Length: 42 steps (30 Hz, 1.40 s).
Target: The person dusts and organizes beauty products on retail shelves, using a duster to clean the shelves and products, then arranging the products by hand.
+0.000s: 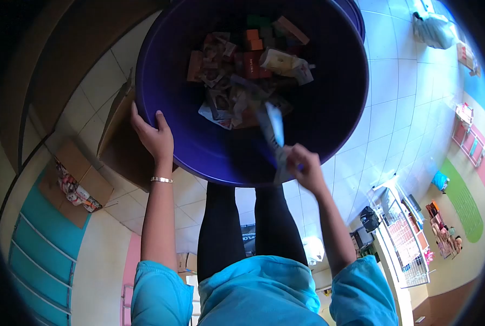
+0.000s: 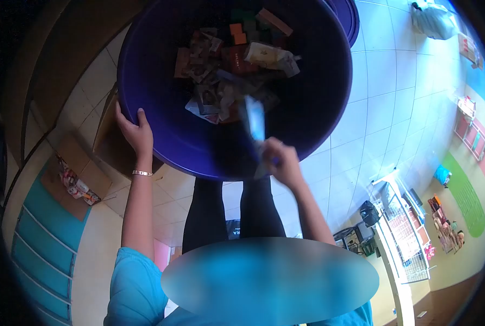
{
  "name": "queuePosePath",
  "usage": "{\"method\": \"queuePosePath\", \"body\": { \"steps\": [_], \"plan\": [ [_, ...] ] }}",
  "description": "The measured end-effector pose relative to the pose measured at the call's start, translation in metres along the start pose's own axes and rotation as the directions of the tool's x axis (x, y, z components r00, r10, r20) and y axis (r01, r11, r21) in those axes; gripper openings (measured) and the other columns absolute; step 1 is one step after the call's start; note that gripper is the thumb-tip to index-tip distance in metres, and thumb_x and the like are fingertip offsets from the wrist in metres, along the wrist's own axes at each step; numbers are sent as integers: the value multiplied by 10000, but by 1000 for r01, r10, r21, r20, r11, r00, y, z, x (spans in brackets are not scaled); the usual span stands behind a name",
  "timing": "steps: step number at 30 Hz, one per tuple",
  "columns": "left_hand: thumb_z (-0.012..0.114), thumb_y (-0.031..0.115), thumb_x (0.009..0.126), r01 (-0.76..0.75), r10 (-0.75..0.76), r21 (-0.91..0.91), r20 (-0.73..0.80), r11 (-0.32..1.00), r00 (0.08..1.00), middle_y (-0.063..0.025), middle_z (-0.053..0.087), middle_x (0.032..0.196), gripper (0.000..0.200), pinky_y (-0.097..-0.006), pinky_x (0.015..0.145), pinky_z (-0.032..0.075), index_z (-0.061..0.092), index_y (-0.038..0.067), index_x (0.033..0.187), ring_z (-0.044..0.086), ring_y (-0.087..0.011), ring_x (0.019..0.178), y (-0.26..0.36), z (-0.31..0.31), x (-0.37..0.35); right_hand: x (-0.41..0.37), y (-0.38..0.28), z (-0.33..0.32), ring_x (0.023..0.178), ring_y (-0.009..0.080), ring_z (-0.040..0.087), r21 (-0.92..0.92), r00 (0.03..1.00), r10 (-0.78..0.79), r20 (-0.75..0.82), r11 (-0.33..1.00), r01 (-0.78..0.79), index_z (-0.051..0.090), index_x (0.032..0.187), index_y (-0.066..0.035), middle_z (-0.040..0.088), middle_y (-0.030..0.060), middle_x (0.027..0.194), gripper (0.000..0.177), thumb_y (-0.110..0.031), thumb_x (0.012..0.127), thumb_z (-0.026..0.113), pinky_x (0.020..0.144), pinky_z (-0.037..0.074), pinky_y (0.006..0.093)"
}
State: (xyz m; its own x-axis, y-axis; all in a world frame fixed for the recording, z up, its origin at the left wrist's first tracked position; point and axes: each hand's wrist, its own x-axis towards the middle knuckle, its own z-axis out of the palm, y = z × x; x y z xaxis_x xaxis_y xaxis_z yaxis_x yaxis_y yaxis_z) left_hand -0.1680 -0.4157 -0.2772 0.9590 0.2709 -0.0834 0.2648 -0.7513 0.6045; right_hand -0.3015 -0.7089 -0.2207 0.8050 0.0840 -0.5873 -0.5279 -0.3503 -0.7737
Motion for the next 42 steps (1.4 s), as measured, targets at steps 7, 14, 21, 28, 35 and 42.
{"method": "queuePosePath", "body": {
  "steps": [7,14,21,28,35,42],
  "plan": [
    [553,133,785,-468,355,261,380,844,854,-158,205,1325,362,-492,1002,172,500,151,1143,180,-296,1249,25,-27,-67,-34,-47,34,731,221,608,164,993,97,-67,983,-85,459,782,-1,594,148,776,70,38,766,515,602,492,304],
    [523,141,793,-27,-11,93,389,995,921,-210,217,1300,467,-479,964,265,396,218,1236,255,-362,1215,-21,-34,-76,-11,-5,30,709,139,552,203,946,122,-301,977,-62,443,810,10,517,81,721,81,32,763,505,613,461,283],
    [485,84,802,69,-250,301,619,951,744,-286,228,1259,610,-427,810,445,203,261,1313,449,-429,1048,-11,-41,-64,64,92,-15,714,205,555,-79,784,303,-541,911,-406,484,860,-5,549,109,817,149,-9,711,497,693,481,328],
    [501,86,817,249,-394,305,695,919,601,-284,136,1307,645,-417,886,412,152,297,1317,350,-436,1144,1,-47,-52,123,100,27,887,348,555,-947,935,-341,-96,321,20,532,1014,-20,583,178,949,337,-209,734,537,749,438,401],
    [489,52,813,257,-314,188,691,948,652,-259,115,1308,615,-407,833,442,203,278,1308,366,-423,1120,0,-47,-53,159,120,171,890,318,553,-415,975,158,158,906,-80,601,900,-90,589,162,908,306,-352,803,477,791,418,389],
    [503,27,788,119,-177,134,627,984,759,-252,198,1263,588,-382,734,515,281,254,1283,471,-424,1026,-11,-41,-65,174,139,204,908,344,532,-579,969,177,171,814,-47,529,1022,-69,552,198,962,317,-301,832,425,780,420,417]
  ]
}}
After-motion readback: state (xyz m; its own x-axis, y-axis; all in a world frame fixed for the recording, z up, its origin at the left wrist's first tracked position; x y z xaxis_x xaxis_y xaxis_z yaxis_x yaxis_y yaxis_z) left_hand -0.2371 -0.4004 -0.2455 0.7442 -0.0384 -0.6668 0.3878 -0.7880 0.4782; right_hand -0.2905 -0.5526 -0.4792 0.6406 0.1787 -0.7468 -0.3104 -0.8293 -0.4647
